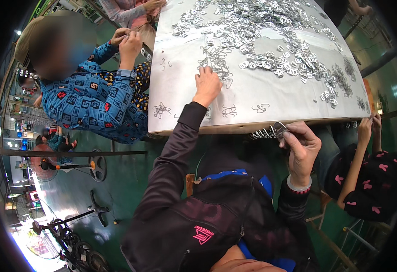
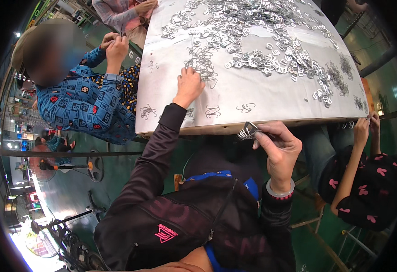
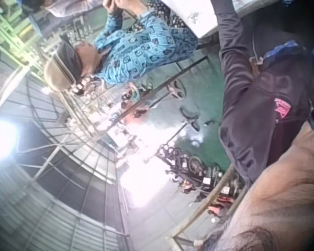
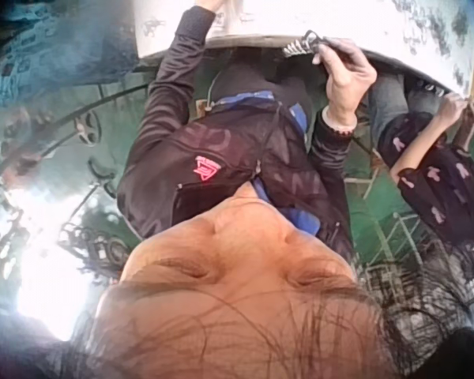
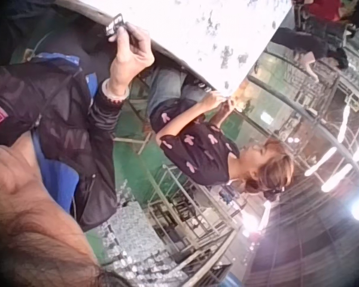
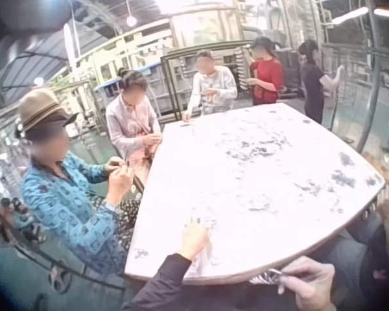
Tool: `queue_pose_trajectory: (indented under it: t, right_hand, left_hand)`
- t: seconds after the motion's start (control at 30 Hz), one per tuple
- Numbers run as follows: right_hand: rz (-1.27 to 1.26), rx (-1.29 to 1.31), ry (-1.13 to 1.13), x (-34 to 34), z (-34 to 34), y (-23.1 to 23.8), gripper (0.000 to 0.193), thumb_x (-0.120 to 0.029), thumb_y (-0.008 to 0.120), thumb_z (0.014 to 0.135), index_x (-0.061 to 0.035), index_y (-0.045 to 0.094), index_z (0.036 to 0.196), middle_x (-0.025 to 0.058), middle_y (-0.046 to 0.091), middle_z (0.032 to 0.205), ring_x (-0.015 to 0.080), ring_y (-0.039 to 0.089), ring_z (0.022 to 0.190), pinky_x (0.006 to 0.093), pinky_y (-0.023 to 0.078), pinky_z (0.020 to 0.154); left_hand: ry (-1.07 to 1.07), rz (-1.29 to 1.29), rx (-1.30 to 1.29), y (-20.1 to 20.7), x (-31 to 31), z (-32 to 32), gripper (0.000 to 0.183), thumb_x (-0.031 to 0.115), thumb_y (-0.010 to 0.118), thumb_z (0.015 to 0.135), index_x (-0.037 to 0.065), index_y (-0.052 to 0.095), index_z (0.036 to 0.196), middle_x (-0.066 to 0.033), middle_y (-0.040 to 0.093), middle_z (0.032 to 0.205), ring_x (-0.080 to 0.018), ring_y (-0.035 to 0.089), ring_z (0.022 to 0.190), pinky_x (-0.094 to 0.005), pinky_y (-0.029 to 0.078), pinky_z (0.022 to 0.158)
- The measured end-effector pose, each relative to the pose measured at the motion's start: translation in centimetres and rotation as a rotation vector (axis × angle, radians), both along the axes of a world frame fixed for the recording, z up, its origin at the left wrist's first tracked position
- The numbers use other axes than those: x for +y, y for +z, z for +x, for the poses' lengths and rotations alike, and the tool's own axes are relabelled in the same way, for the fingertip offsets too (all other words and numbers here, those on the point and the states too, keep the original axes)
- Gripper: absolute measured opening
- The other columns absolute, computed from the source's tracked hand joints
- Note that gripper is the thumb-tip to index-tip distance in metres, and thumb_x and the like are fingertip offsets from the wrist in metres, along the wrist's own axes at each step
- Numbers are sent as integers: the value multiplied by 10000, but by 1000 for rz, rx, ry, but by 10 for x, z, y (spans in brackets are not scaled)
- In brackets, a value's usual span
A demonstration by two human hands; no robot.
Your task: The person repeatedly picks small metal clips and wire loops from a table, threads the loops through the clips, and accumulates a chain of linked clips. They periodically lift the assembled chain and hang it on a nearby rack. Other workers perform the same task at the same table.
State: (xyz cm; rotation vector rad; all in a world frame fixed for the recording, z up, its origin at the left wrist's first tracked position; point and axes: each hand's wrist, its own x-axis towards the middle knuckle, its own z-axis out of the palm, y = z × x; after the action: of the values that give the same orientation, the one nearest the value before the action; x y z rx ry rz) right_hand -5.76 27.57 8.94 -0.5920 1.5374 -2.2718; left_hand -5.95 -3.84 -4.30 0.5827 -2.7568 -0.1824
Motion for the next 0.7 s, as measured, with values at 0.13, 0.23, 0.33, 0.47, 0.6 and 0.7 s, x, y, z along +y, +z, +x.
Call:
queue_pose_trajectory:
  t: [0.13,0.23,0.33,0.47,0.6,0.7]
  right_hand:
    - [-27,-9,6,-1,1,2,154,147,621,789,95,653,930,140,639,850,158,598,652,247,492,583]
    - [-14,-28,12,-1,2,2,156,151,614,791,90,654,929,139,637,857,155,592,650,243,489,575]
    - [-10,-19,16,1,2,0,157,152,615,790,91,654,929,139,636,857,155,591,649,244,489,578]
    - [3,-26,6,1,2,-2,154,148,620,789,93,652,929,141,634,860,156,592,650,243,488,582]
    - [-16,-32,22,-1,3,-1,154,145,624,788,94,652,931,140,634,864,154,592,653,240,486,586]
    - [-10,-31,27,-1,5,1,155,145,624,787,92,653,929,138,635,866,153,592,654,239,484,581]
  left_hand:
    - [-86,184,70,9,-19,6,156,191,654,734,49,696,784,-151,574,1007,-336,499,1003,-434,467,840]
    - [-50,273,-36,-2,-30,5,153,141,599,757,11,669,796,-211,635,867,-392,593,899,-449,488,798]
    - [-41,330,-118,-21,-40,7,139,60,546,751,-24,641,809,-261,647,793,-413,640,805,-468,505,741]
    - [-145,0,-174,-27,-46,15,158,71,541,752,-39,654,742,-256,648,774,-403,647,762,-446,527,689]
    - [-42,21,-333,-3,-47,17,175,129,570,763,1,688,782,-224,663,792,-384,657,776,-447,534,706]
    - [68,150,-155,28,-66,9,177,178,615,759,62,721,840,-168,697,841,-341,676,783,-427,541,722]
